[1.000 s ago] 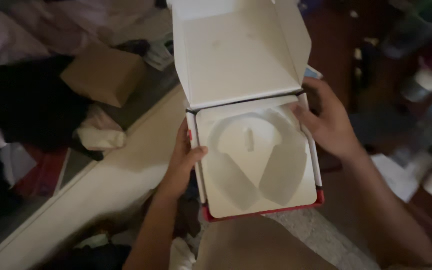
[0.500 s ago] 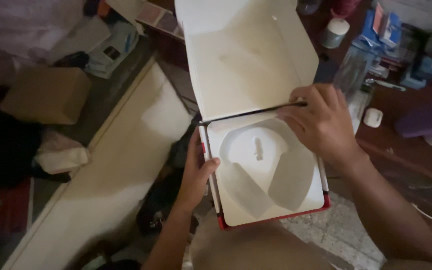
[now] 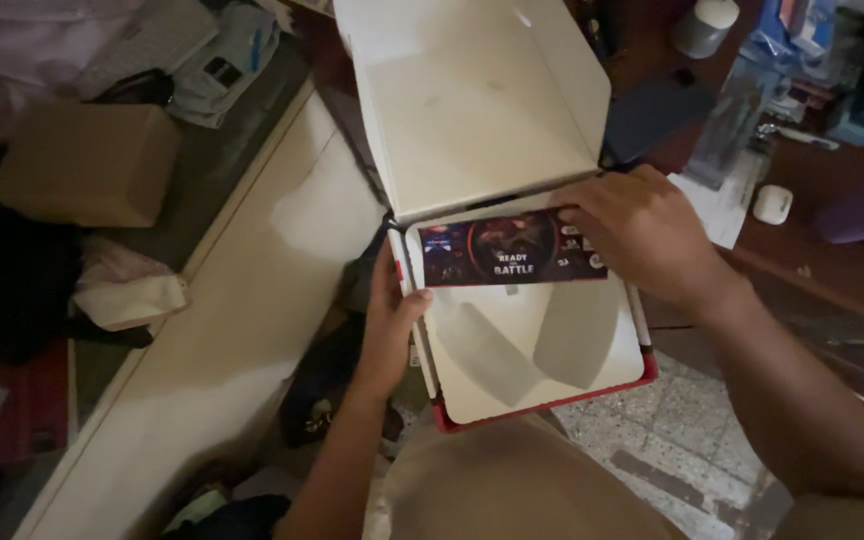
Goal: The person picks up and rearranges various items on a desk, including a tablet, a headphone box, and grooming tools, and organizes several small accessories on the desk surface.
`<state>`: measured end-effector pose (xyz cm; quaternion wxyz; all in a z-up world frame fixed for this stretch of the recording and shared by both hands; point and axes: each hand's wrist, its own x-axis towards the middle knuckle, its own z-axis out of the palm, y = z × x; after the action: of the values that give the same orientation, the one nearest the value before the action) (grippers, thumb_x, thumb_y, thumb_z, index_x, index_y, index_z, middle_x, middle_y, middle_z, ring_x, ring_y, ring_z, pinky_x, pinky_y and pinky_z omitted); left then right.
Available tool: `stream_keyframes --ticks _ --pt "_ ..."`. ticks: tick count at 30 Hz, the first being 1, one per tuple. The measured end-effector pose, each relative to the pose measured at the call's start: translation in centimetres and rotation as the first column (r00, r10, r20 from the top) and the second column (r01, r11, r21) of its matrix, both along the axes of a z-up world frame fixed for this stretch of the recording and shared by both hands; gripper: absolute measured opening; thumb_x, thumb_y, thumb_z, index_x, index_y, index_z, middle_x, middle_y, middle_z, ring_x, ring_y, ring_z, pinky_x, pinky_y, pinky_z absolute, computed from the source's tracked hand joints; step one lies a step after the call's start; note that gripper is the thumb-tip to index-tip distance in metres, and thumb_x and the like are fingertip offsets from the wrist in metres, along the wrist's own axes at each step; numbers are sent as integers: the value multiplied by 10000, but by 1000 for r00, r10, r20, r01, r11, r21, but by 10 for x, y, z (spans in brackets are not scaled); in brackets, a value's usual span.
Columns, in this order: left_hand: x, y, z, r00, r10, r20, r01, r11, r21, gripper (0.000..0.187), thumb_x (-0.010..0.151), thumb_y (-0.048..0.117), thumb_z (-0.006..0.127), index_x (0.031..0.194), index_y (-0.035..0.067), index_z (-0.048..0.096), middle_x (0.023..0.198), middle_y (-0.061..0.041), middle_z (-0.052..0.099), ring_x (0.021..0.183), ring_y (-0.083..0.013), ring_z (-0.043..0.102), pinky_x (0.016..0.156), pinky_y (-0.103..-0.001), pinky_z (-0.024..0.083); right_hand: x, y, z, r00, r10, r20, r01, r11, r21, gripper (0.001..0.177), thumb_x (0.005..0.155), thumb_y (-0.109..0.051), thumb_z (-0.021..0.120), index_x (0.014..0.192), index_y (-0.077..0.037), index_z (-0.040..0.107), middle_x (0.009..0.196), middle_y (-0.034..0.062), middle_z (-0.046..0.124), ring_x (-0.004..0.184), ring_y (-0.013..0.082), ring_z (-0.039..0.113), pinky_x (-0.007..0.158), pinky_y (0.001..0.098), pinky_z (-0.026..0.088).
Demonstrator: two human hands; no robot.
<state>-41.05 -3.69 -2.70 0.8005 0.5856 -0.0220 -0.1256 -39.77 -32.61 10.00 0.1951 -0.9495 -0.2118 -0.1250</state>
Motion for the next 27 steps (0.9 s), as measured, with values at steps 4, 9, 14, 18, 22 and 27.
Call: stream_keyframes --ticks 4,9,14,18,22,27 --pt "3 8 4 1000 -21 0 21 1000 -11 842 873 154 626 1626 52 262 1453 -148 531 1307 -241 528 1102 -373 416 -2 17 -4 988 58 146 -29 982 -188 399 803 -92 738 1198 -46 698 1003 95 711 935 280 689 841 430 483" --pt "7 12 9 997 -29 67 34 997 -73 851 863 141 616 1622 13 254 1503 -150 506 1367 -241 502 1151 -362 382 -11 3 -10 969 -199 148 167 964 206 299 978 -181 724 1232 -71 611 1140 95 668 1034 231 654 897 408 486" --pt "13 14 4 989 -94 111 99 994 -42 828 868 173 614 1608 -10 291 1514 -134 495 1382 -218 483 1163 -355 364 9 -18 -19 898 -221 -380 432 596 676 493 1136 -368 496 1520 -59 475 1418 75 598 1291 152 569 1049 316 460" --pt "21 9 -4 980 -163 115 174 981 -91 803 885 208 604 1600 -18 318 1499 -126 505 1380 -205 481 1167 -346 357 14 -12 -24 793 11 -609 582 281 763 574 1088 -388 375 1554 -69 473 1368 124 652 1114 204 583 848 334 446" --pt "34 3 -22 986 -159 55 164 982 -93 770 915 207 613 1604 -38 374 1428 -145 543 1276 -213 501 1103 -352 382 0 -11 -28 910 74 -407 368 304 879 572 1012 -88 535 1557 -25 371 1423 105 605 1249 158 603 1013 285 510" --pt "42 -3 -12 973 -197 118 209 972 -106 728 933 176 602 1582 -15 332 1461 -101 529 1331 -179 498 1134 -330 382 -8 -25 -39 934 128 -334 289 280 915 597 990 1 523 1566 -33 369 1400 114 644 1246 149 626 1027 271 517"
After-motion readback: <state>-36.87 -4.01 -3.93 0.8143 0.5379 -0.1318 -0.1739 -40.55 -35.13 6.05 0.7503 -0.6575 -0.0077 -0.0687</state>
